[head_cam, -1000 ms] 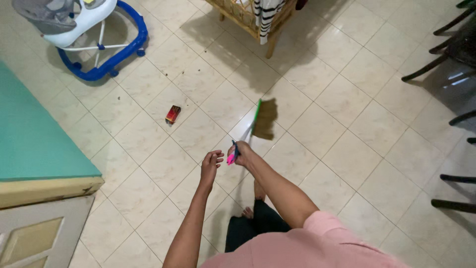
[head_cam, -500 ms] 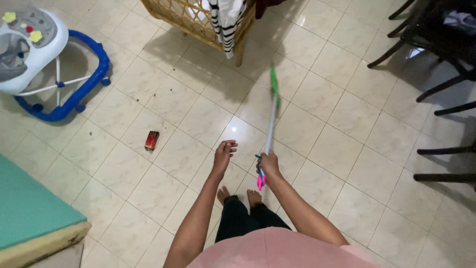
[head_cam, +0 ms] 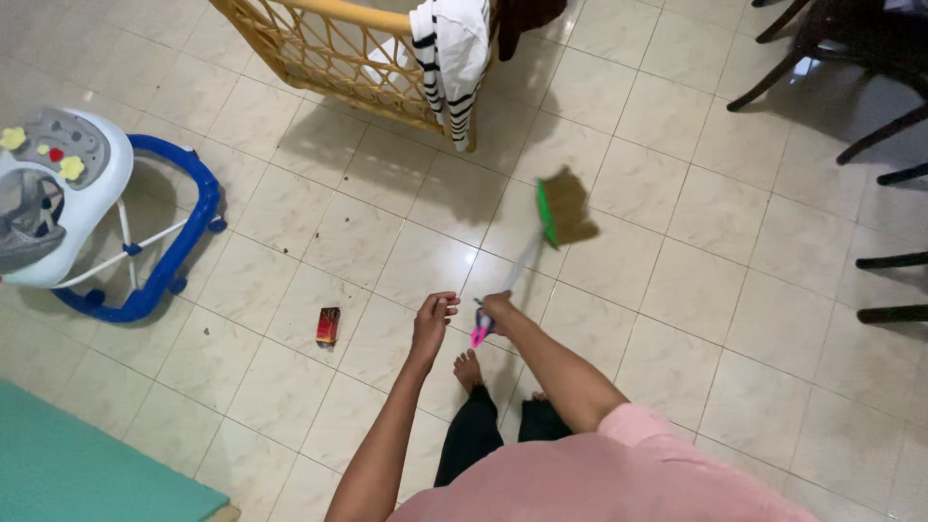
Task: The person sweeps debris across a tiled floor using a long-handled broom, moving objects such as a baby walker to reach different areas.
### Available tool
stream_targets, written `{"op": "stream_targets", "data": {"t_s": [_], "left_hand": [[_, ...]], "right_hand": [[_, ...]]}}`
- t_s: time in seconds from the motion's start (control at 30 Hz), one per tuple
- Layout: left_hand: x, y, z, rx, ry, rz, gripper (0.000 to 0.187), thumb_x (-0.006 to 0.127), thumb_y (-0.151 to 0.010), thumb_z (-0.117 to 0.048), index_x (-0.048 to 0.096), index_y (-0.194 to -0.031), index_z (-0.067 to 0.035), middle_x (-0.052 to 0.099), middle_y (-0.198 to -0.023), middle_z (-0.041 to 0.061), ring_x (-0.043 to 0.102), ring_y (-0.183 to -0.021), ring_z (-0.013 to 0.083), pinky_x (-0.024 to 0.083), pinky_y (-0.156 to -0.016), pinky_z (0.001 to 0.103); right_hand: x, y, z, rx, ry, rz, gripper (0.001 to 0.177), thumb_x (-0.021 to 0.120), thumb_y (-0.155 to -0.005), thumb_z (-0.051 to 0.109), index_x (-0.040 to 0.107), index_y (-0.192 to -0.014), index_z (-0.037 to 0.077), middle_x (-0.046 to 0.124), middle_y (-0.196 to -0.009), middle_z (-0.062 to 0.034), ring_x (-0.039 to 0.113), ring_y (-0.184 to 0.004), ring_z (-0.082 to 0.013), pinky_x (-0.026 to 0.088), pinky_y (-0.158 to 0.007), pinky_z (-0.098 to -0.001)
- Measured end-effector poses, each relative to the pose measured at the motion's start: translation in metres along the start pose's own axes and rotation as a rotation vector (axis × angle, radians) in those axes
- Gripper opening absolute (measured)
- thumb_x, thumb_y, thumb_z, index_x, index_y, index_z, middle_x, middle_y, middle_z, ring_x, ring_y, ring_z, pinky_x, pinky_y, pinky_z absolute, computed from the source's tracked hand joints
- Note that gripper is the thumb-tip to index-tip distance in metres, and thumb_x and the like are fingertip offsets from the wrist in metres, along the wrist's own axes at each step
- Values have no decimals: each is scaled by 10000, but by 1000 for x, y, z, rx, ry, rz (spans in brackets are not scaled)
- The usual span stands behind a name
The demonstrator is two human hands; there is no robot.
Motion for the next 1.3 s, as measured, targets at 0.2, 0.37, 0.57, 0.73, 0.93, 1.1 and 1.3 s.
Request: {"op": "stream_targets", "data": {"t_s": [0.2,0.37,0.57,0.73,0.93,1.1,1.3], "left_hand": [[-61,-42,-29,28,-37,-31,329,416,-1065,-231,662,-1213,-71,748,-1149,53,659,-972,134,514,-848,308],[-29,-81,-43,37,-9,79,332,416,-1071,-256,654,-1218,-77,732,-1159,38,657,-987,131,515,-866,305],[47,-109,-58,45,-50,272,332,428,-1074,-273,658,-1217,-81,738,-1145,42,660,-991,131,522,-865,311],[89,-127,-73,113,-104,321,328,441,-1074,-286,661,-1211,-85,753,-1114,43,683,-964,139,534,-847,320],[117,-167,-94,125,-109,288,329,440,-1066,-278,665,-1208,-85,753,-1118,40,683,-962,137,529,-846,315],[166,-219,-116,73,-68,224,324,453,-1070,-268,666,-1208,-67,744,-1117,52,665,-958,142,525,-841,319],[243,-273,-150,56,-32,134,332,439,-1065,-274,653,-1225,-77,744,-1124,36,667,-978,134,518,-853,310]], "right_hand": [[67,2,66,-8,-68,519,481,480,-1023,134,268,-1418,-42,466,-620,-64,439,-431,-175,390,-366,-329],[1,45,84,12,38,259,507,547,-977,135,392,-1459,136,440,-609,-15,382,-442,-124,298,-391,-294],[-99,93,65,-473,407,-446,451,543,-859,79,569,-1300,-12,706,-862,-182,711,-712,-274,555,-639,-386],[-190,85,86,-387,105,-675,330,515,-849,63,553,-1158,-49,678,-822,-224,665,-666,-329,534,-599,-473],[-249,22,152,-115,-424,-353,175,451,-909,65,483,-927,-106,502,-641,-222,524,-465,-350,462,-390,-497],[-178,-49,212,-33,-533,7,179,386,-963,85,489,-880,-35,491,-605,-182,484,-466,-335,448,-399,-545],[-183,-109,383,402,-1107,897,206,466,-972,173,498,-813,45,483,-622,-27,475,-462,-139,421,-395,-293]]}}
Point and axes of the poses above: each hand's wrist, its own y-axis away from the middle knuckle, its own x-axis out of the palm, z = x × y, the point moved 5 cm from there along -y, towards the middle knuckle
